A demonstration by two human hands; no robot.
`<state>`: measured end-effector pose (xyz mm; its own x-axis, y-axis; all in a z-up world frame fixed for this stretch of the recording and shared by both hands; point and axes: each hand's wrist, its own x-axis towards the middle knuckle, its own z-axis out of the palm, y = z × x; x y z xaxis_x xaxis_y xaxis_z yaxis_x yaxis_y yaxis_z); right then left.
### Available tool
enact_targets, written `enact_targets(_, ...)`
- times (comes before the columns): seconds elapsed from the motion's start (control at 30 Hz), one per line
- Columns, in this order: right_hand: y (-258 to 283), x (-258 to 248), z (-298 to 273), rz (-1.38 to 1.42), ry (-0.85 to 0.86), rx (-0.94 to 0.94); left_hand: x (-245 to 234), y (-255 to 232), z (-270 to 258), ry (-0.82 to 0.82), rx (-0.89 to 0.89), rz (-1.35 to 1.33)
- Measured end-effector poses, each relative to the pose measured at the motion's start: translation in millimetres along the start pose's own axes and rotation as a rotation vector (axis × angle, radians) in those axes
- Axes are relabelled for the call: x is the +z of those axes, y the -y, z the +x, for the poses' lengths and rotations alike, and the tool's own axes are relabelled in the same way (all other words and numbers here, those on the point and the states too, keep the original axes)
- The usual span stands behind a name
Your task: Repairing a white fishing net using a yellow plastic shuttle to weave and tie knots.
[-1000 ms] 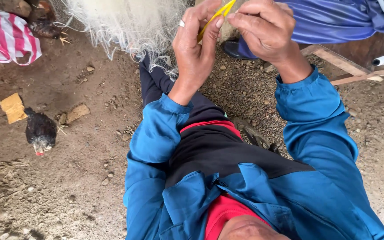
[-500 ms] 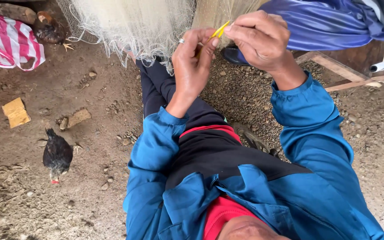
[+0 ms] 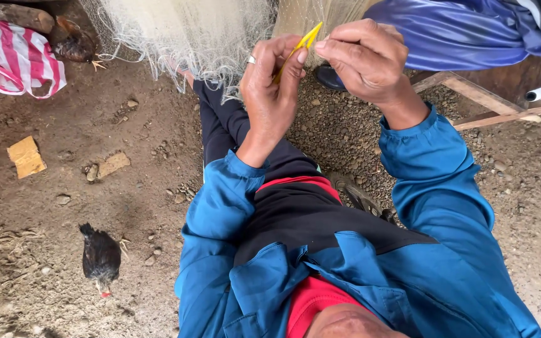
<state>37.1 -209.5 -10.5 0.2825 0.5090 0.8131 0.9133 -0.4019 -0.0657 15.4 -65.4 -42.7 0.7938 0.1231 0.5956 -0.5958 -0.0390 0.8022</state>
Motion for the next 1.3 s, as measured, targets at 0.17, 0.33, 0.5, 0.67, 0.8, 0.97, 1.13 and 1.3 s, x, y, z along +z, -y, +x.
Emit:
enact_targets(0.17, -2, 1, -2, 0.015, -0.013, 0.014, -1, 0, 4, 0.017, 0.012, -0.029)
enact_targets(0.33, -5, 9, -3, 0.03, -0.021, 0.0, 1, -3, 13, 0.025, 0.103, 0.063)
enact_targets(0.5, -8, 16, -1, 0.007, -0.04, -0.07, -14, -26, 23, -0.037, 0.202, 0.189)
enact_targets(0.67, -32, 24, -19, -0.068, -0.065, -0.012, -70, -43, 6, -0.155, 0.159, -0.387)
enact_targets(0.8, -37, 27, -14, -0.004, -0.069, 0.031, -114, -34, -5, 0.028, 0.092, -0.888)
enact_targets(0.97, -42, 35, -21, -0.103, -0.097, 0.021, -122, -25, -37, 0.104, -0.141, -0.709)
enact_targets(1.13, -48, 53, -33, -0.166, -0.14, 0.022, -115, -18, -62, 0.213, -0.554, -0.583)
enact_targets(1.3, -31, 68, -29, 0.038, -0.292, 0.203, -94, -13, -70, 0.439, -0.85, -0.399)
